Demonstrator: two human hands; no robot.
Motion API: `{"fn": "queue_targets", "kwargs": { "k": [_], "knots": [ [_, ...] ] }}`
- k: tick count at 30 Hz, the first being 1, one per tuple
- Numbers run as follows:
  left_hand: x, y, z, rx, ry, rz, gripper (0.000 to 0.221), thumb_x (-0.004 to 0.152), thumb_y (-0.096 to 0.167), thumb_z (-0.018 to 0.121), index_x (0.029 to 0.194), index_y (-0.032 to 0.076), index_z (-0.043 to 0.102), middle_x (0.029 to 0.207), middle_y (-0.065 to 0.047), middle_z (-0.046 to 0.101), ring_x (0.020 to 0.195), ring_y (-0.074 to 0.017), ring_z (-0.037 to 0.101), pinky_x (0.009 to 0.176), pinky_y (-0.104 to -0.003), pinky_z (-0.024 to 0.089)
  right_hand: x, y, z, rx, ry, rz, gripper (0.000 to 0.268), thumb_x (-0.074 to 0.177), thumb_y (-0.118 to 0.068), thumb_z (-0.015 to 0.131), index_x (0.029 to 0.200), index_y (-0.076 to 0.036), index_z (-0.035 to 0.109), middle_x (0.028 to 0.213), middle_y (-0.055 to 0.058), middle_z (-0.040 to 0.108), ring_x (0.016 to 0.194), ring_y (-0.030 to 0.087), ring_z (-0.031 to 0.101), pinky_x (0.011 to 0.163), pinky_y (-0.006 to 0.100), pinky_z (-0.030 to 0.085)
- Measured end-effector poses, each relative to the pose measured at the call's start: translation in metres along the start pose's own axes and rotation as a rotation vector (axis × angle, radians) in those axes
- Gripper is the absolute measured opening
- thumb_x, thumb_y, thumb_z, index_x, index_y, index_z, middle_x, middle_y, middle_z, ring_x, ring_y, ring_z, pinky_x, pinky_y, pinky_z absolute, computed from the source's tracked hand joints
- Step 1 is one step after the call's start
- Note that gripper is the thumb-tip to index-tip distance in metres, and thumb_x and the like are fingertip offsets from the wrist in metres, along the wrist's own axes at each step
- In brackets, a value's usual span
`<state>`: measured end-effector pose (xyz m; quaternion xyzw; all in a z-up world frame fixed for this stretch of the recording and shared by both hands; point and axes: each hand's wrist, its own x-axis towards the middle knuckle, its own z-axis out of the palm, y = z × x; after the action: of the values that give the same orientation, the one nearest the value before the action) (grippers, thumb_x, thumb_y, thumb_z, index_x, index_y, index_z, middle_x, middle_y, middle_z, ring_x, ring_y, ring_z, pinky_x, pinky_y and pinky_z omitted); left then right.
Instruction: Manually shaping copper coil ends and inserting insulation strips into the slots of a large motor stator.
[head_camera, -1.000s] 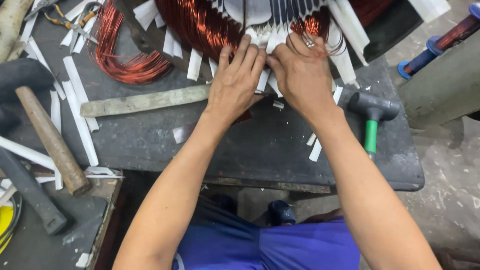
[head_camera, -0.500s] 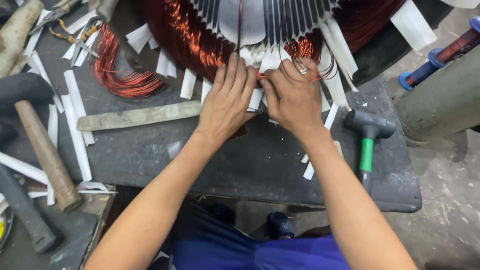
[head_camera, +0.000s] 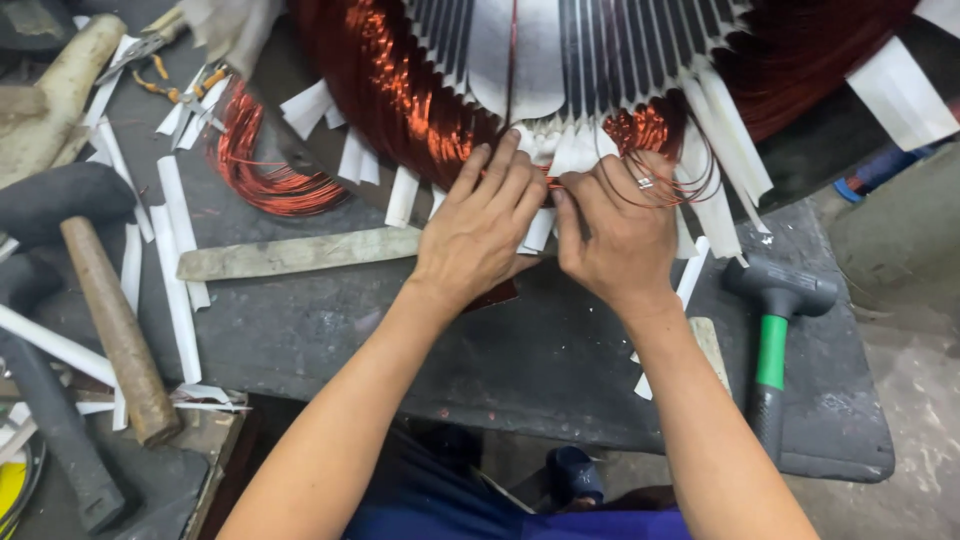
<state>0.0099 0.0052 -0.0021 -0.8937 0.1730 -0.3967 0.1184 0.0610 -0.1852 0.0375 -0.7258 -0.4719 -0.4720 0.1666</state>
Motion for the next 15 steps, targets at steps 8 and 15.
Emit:
{"fn": "queue_targets", "kwargs": {
  "k": [8, 15],
  "knots": [
    [-0.0021, 0.001, -0.0037, 0.003, -0.015, -0.005, 0.118, 0.052, 0.067, 0.101, 0.138, 0.0, 0.057, 0.137, -0.023, 0.059, 0.151, -0.0407, 0.047, 0.128, -0.054, 0.033, -0.0015, -0.0046, 0.0021, -0.031, -0.002, 0.026, 0.018, 0.112, -0.022, 0.066, 0.104, -0.009, 0.075, 0.081, 0.008, 0.056, 0.081, 0.033, 0.067, 0.089, 0.046, 0.049],
    [-0.0012, 0.0005, -0.006, -0.001, 0.007, 0.006, 0.117, 0.051, 0.067, 0.102, 0.136, -0.001, 0.059, 0.133, -0.024, 0.061, 0.149, -0.0411, 0.05, 0.126, -0.054, 0.036, 0.0001, -0.005, 0.001, -0.033, 0.013, 0.018, 0.018, 0.111, -0.022, 0.064, 0.103, -0.01, 0.074, 0.081, 0.008, 0.055, 0.079, 0.032, 0.066, 0.087, 0.045, 0.048]
  ]
}}
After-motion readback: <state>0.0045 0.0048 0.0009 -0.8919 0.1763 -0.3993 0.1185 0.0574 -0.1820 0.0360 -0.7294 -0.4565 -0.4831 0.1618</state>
